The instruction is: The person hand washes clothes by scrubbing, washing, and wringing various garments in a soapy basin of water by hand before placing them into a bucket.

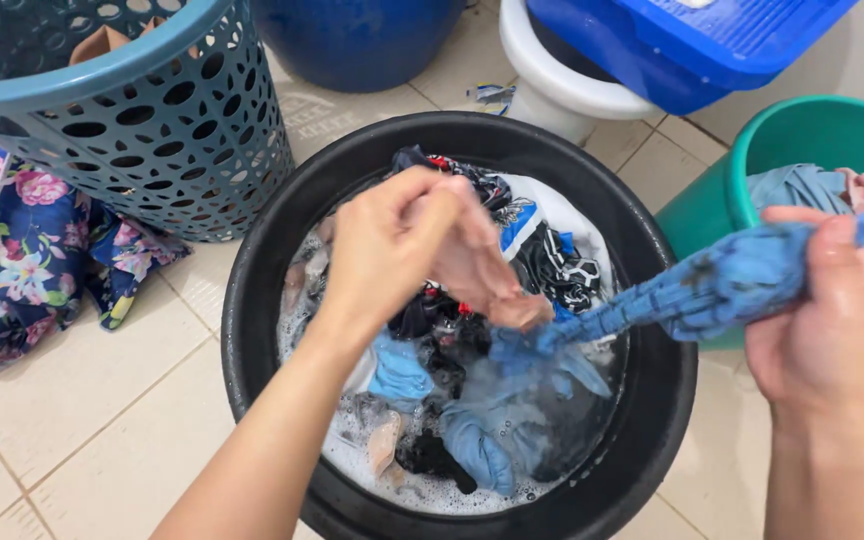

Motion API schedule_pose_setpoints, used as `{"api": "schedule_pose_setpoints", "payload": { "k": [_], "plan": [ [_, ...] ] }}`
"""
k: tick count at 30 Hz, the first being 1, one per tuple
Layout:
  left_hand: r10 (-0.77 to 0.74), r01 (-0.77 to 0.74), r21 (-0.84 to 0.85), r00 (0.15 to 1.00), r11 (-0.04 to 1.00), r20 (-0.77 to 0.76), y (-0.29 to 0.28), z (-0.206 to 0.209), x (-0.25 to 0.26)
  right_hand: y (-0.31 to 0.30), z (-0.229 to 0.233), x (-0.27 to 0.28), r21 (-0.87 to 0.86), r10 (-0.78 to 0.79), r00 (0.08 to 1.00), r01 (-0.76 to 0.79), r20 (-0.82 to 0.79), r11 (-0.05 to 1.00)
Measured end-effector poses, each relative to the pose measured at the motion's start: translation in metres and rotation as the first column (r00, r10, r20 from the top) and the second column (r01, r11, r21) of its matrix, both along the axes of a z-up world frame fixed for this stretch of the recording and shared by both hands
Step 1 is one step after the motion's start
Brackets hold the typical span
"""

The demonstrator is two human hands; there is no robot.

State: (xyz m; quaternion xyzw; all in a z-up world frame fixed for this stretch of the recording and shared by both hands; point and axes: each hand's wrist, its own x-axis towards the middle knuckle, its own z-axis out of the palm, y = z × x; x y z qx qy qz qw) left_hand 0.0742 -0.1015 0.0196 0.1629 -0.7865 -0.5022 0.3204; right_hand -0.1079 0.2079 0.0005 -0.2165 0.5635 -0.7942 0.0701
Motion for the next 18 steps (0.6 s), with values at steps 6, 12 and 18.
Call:
{"api": "schedule_pose_setpoints", "payload": {
  "k": [6, 12, 18],
  "plan": [
    [0.145, -0.058, -0.283, 0.944, 0.957, 0.296, -0.037, -0.086, 0.011, -0.026, -0.106, -0.004, 0.713, -0.138, 0.940, 0.327, -0.312, 0.620],
    [0.019, 0.299, -0.453, 0.818, 0.840, 0.575, 0.030, -0.250, 0.029, -0.073, -0.241, 0.073, 0.926, 0.347, 0.871, 0.260, -0.347, 0.275],
    [-0.085, 0.542, -0.261, 0.531, 0.799, 0.843, 0.032, -0.328, 0.022, -0.074, -0.243, 0.063, 0.998, 0.476, 0.878, 0.062, -0.061, 0.014]
  ]
}}
